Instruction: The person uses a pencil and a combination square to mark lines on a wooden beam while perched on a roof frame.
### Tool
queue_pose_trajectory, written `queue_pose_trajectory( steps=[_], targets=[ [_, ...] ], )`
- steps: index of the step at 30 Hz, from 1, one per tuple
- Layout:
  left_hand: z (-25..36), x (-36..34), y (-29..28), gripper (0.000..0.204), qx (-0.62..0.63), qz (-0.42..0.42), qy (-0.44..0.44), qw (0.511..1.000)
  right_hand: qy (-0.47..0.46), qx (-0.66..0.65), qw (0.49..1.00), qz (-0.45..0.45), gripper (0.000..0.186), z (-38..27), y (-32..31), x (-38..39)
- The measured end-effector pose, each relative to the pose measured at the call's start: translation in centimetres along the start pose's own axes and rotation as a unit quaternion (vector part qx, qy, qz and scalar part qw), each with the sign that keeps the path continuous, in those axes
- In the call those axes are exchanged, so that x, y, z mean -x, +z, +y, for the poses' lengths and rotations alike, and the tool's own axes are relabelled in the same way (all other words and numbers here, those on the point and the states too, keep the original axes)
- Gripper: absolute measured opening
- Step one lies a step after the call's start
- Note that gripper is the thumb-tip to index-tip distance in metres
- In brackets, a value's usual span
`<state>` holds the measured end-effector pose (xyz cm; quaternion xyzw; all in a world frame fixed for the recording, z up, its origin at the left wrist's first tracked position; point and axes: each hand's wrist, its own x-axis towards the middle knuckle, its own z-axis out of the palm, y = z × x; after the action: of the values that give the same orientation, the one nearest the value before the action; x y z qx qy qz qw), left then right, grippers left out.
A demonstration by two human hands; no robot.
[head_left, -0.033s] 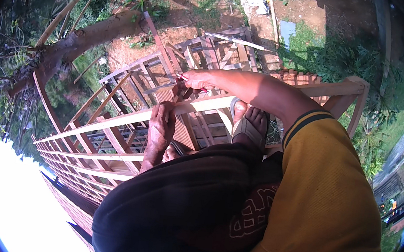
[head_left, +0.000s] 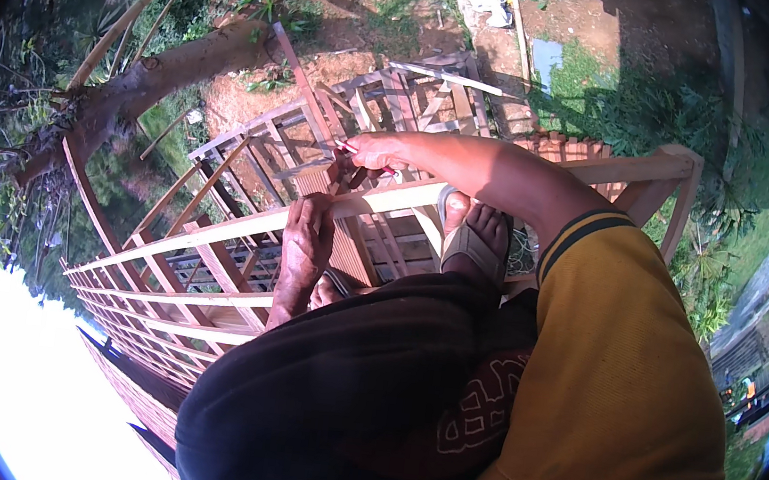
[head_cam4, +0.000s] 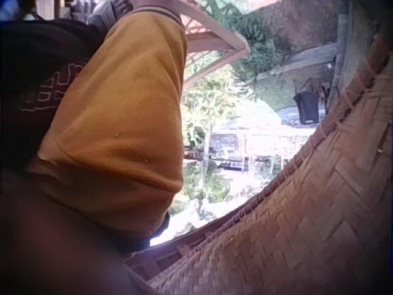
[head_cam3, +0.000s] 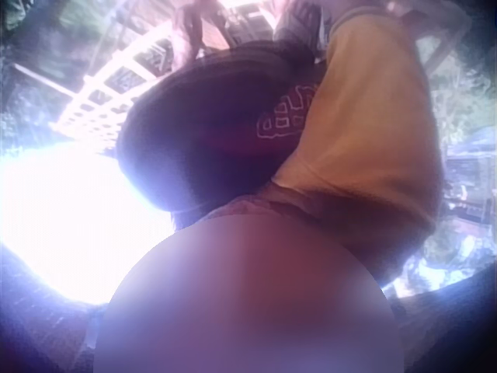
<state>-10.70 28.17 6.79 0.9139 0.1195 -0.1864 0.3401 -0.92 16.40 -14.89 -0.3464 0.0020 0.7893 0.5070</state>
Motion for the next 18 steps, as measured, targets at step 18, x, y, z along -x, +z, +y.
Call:
queue_pose_trajectory(
  steps=[18],
  targets=[
    [-0.7, 0.2, 0.2, 0.02, -0.017, -0.012, 0.004, 1.0, -0.033, 0.544, 0.838, 0.011, 0.04, -3.2, 3.0, 5.4]
  ],
)
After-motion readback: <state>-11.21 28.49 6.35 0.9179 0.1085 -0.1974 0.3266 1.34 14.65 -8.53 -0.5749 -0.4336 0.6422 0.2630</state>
